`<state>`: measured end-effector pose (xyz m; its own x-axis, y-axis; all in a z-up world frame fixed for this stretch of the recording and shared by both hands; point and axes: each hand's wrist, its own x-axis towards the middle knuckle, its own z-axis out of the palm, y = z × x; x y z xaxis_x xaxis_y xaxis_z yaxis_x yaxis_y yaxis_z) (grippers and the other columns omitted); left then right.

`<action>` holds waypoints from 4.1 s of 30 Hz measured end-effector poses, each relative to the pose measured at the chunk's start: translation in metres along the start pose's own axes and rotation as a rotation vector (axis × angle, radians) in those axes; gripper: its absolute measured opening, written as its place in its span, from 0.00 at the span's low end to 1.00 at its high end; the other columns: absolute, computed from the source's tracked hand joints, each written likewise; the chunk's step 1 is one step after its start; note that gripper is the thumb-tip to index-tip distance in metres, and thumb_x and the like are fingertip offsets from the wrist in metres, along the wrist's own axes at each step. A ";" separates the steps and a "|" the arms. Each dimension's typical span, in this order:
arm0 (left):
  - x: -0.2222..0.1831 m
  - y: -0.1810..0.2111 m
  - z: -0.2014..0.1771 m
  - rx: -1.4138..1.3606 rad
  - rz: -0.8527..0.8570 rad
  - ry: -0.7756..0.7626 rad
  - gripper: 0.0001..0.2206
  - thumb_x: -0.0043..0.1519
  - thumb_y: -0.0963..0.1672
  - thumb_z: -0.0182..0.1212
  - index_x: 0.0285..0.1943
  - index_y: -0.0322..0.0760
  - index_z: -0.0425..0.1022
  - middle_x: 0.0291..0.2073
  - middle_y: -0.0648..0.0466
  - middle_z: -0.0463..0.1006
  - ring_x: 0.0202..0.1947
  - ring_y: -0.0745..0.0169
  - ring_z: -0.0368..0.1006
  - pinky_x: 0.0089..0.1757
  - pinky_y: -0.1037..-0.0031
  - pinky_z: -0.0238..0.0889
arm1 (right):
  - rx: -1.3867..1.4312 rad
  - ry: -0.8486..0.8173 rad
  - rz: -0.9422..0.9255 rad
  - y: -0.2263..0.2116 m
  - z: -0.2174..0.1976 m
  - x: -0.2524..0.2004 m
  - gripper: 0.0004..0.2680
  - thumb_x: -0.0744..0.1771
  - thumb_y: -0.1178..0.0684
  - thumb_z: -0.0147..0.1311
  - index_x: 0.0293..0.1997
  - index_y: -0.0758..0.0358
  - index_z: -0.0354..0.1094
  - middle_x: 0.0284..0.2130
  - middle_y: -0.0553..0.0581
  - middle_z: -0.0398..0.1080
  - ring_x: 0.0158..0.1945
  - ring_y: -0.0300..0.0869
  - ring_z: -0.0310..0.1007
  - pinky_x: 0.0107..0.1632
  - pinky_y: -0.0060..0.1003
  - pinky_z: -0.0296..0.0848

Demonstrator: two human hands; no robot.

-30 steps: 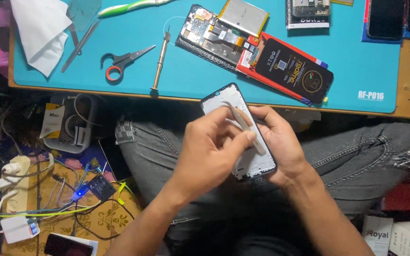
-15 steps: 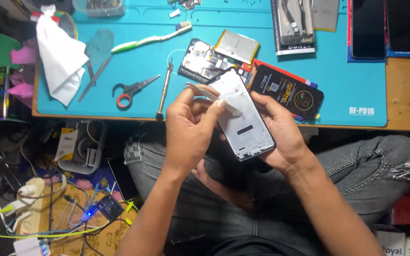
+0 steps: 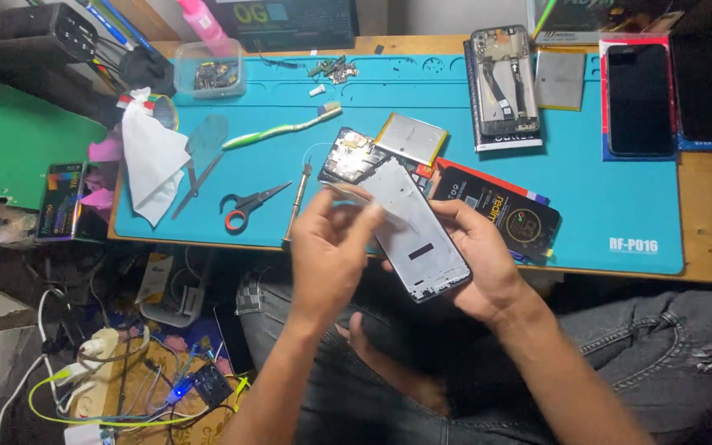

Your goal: Replacing a mobile phone screen by cleaning the frame and fitting the new component

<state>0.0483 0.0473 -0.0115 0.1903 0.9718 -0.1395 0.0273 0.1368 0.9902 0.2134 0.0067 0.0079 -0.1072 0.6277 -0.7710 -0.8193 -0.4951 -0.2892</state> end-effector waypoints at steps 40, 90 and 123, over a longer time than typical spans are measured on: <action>-0.030 0.019 -0.051 -0.047 -0.109 -0.135 0.04 0.64 0.39 0.68 0.42 0.36 0.77 0.25 0.53 0.84 0.14 0.73 0.74 0.15 0.82 0.63 | -0.168 0.042 -0.068 0.040 0.019 -0.011 0.18 0.70 0.47 0.46 0.62 0.67 0.74 0.46 0.66 0.79 0.43 0.57 0.79 0.47 0.68 0.79; -0.040 -0.003 -0.026 -0.179 -0.023 -0.152 0.05 0.61 0.39 0.69 0.44 0.33 0.81 0.26 0.41 0.85 0.09 0.67 0.72 0.12 0.81 0.62 | -0.105 0.102 -0.024 0.065 -0.038 0.018 0.13 0.70 0.48 0.51 0.51 0.71 0.71 0.40 0.72 0.77 0.39 0.59 0.82 0.44 0.74 0.81; 0.070 0.016 -0.075 0.650 0.705 0.141 0.05 0.77 0.40 0.48 0.56 0.33 0.69 0.39 0.47 0.75 0.38 0.45 0.72 0.42 0.56 0.63 | -0.084 0.208 -0.262 0.025 -0.017 -0.065 0.30 0.72 0.34 0.25 0.78 0.64 0.60 0.63 0.75 0.69 0.57 0.71 0.68 0.59 0.71 0.66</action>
<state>-0.0114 0.1317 -0.0055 0.2523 0.8099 0.5295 0.4977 -0.5779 0.6467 0.2092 -0.0564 0.0410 0.2247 0.6083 -0.7612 -0.7539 -0.3864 -0.5313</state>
